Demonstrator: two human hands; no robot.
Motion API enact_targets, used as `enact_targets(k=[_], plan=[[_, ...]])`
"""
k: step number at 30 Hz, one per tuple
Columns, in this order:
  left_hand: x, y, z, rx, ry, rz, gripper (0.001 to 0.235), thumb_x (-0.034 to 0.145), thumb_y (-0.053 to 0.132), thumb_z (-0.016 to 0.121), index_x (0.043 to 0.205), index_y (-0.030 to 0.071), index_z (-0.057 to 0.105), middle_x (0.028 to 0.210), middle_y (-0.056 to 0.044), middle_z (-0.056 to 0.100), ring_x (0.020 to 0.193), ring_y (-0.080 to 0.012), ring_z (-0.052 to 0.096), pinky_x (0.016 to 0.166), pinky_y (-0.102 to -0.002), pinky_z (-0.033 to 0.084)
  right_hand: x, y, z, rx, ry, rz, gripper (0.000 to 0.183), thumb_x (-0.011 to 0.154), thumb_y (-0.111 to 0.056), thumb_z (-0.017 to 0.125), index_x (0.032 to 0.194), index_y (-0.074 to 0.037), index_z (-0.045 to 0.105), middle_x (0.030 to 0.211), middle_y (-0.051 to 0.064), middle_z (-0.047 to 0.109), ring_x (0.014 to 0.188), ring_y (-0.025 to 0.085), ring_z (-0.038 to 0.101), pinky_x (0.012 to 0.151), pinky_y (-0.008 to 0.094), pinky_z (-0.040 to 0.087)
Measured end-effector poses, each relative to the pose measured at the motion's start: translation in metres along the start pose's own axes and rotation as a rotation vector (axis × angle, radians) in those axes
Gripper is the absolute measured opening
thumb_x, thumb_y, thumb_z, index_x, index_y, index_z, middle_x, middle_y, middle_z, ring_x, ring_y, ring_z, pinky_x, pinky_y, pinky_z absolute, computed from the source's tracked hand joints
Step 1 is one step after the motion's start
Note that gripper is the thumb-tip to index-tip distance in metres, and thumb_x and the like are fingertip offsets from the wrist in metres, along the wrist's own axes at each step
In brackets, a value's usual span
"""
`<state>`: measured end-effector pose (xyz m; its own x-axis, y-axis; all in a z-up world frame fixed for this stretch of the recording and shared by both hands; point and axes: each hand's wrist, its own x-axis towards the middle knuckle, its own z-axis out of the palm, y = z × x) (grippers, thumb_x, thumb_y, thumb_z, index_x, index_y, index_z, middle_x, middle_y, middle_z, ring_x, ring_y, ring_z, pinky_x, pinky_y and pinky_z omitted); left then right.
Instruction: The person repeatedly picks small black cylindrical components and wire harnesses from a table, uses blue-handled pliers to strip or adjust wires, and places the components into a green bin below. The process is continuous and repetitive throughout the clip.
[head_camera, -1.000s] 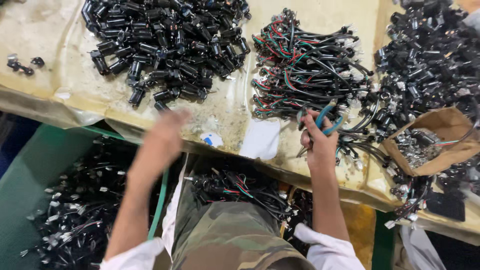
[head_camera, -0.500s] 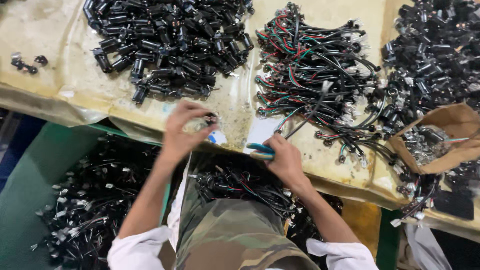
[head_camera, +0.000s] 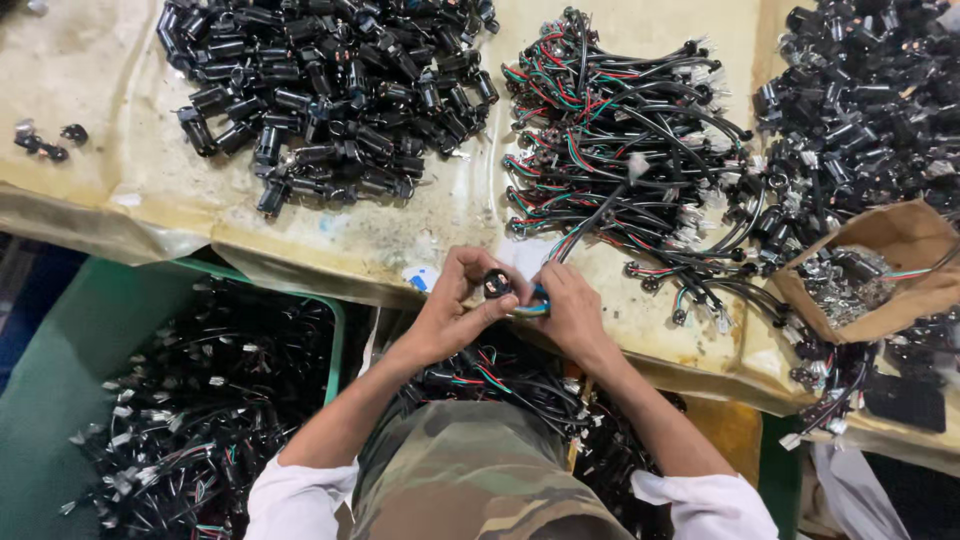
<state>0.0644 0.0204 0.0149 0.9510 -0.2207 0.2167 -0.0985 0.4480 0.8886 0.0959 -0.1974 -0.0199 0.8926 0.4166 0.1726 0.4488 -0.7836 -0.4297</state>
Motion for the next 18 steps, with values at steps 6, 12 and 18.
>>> enact_targets(k=[6, 12, 18], plan=[[-0.015, 0.006, 0.002, 0.306, -0.161, 0.009, 0.027, 0.091, 0.014, 0.076, 0.115, 0.005, 0.067, 0.104, -0.005, 0.07, 0.097, -0.0132, 0.064, 0.088, -0.033, 0.051, -0.015, -0.015, -0.052, 0.471, 0.072, -0.01, 0.025, 0.076, -0.014, 0.082, 0.094, -0.006, 0.067, 0.092, 0.008, 0.068, 0.082, 0.027, 0.069, 0.074, 0.036, 0.055], [-0.014, -0.001, 0.008, 0.619, -0.451, 0.188, 0.03, 0.083, 0.017, 0.082, 0.104, 0.005, 0.066, 0.088, -0.013, 0.065, 0.08, -0.0322, 0.065, 0.072, -0.039, 0.052, -0.01, -0.042, -0.1, 0.66, -0.195, -0.309, 0.026, 0.075, -0.009, 0.085, 0.091, -0.004, 0.065, 0.088, 0.008, 0.067, 0.083, 0.022, 0.067, 0.073, 0.033, 0.053], [-0.015, -0.002, 0.007, 0.735, -0.385, 0.073, 0.026, 0.077, 0.025, 0.085, 0.088, 0.01, 0.067, 0.078, -0.009, 0.066, 0.07, -0.0291, 0.069, 0.064, -0.038, 0.054, -0.007, -0.071, -0.08, 0.677, -0.004, -0.139, 0.017, 0.082, -0.008, 0.082, 0.089, -0.006, 0.066, 0.088, 0.006, 0.068, 0.082, 0.019, 0.067, 0.074, 0.031, 0.052]])
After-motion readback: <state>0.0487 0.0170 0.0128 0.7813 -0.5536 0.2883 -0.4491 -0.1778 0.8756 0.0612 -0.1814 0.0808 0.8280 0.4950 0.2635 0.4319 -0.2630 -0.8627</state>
